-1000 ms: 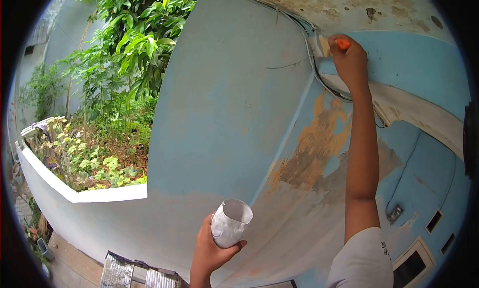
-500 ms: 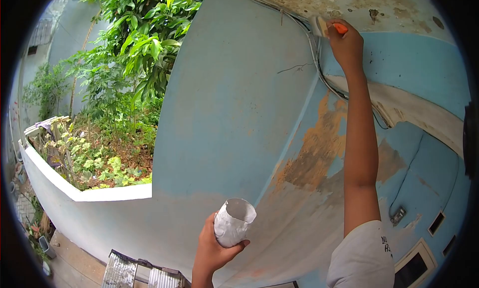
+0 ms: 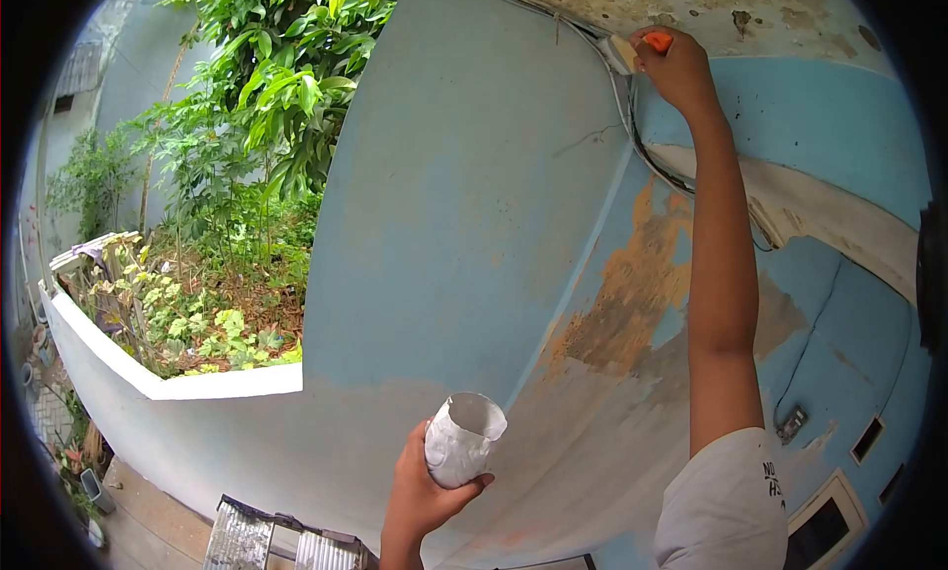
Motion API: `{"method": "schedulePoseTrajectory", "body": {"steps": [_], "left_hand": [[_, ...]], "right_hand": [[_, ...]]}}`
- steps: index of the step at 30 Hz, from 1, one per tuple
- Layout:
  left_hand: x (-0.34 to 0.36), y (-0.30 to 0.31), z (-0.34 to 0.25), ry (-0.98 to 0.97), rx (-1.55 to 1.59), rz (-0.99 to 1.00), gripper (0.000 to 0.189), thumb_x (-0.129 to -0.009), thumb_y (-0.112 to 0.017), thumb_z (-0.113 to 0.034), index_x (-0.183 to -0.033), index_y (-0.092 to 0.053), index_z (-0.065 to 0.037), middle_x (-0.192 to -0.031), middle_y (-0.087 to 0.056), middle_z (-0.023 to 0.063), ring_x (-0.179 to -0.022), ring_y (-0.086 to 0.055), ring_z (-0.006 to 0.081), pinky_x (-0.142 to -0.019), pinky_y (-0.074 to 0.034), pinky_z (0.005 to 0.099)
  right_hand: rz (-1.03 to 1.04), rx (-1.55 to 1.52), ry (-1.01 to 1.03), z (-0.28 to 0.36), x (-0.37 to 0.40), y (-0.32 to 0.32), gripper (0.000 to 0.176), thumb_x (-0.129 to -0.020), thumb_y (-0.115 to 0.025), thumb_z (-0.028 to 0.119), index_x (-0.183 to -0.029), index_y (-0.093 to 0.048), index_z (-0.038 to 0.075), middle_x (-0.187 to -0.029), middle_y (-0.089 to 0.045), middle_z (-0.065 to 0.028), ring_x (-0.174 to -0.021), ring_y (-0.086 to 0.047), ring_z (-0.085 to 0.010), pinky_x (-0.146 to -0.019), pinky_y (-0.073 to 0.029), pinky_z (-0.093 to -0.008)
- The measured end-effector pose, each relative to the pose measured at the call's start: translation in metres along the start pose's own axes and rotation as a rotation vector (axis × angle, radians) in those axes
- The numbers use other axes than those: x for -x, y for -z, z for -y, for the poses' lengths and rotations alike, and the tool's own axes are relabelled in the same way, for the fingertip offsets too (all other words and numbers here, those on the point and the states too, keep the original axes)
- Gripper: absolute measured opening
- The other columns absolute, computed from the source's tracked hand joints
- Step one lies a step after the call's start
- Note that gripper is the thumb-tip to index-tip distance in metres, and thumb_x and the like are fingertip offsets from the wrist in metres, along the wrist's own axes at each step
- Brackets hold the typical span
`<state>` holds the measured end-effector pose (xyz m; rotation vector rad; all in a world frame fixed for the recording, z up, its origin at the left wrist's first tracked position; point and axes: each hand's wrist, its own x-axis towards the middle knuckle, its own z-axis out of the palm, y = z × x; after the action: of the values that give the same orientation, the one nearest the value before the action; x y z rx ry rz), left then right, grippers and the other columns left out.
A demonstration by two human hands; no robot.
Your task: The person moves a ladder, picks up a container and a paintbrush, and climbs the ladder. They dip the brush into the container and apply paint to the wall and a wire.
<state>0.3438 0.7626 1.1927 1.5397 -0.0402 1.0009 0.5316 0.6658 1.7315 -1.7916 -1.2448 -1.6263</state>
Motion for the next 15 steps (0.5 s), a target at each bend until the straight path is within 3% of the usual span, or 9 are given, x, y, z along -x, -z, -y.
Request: {"method": "schedulePoseTrajectory", "body": {"steps": [4,10,12,15], "left_hand": [[0.002,0.001,-0.001,0.041,-0.027,0.009,0.095,-0.067,-0.098,-0.025,-0.142,-0.046,0.001,-0.122,-0.069,0.0186,-0.112,-0.07,0.0299,-0.095,-0.056,0.0425],[0.001,0.001,-0.007,0.026,0.016,0.005,0.094,-0.067,-0.098,-0.026,-0.141,-0.046,0.001,-0.123,-0.068,0.0189,-0.112,-0.07,0.0296,-0.095,-0.056,0.0431],[-0.001,0.002,-0.005,0.03,0.01,0.014,0.095,-0.067,-0.098,-0.026,-0.142,-0.046,0.001,-0.124,-0.067,0.0196,-0.113,-0.069,0.031,-0.095,-0.056,0.0436],[0.002,0.001,-0.004,0.028,0.018,0.009,0.095,-0.067,-0.098,-0.026,-0.142,-0.046,0.001,-0.124,-0.067,0.0195,-0.113,-0.069,0.0312,-0.095,-0.056,0.0435]], "right_hand": [[0.127,0.25,-0.038,0.002,-0.001,0.005,0.021,-0.094,-0.068,0.022,-0.106,-0.08,0.009,-0.097,-0.077,-0.0171,-0.091,-0.075,-0.0316,-0.085,-0.058,-0.0411],[-0.118,0.041,0.047,-0.006,-0.021,0.001,0.022,-0.092,-0.068,0.023,-0.105,-0.081,0.011,-0.098,-0.077,-0.0178,-0.092,-0.075,-0.0337,-0.087,-0.058,-0.0421],[0.107,0.431,-0.014,-0.017,-0.024,0.012,0.022,-0.09,-0.068,0.022,-0.104,-0.081,0.01,-0.097,-0.077,-0.0176,-0.092,-0.074,-0.0351,-0.087,-0.058,-0.0419],[0.131,0.219,-0.092,-0.021,-0.026,0.024,0.022,-0.09,-0.069,0.022,-0.103,-0.08,0.008,-0.097,-0.077,-0.018,-0.092,-0.074,-0.0352,-0.087,-0.058,-0.0421]]}}
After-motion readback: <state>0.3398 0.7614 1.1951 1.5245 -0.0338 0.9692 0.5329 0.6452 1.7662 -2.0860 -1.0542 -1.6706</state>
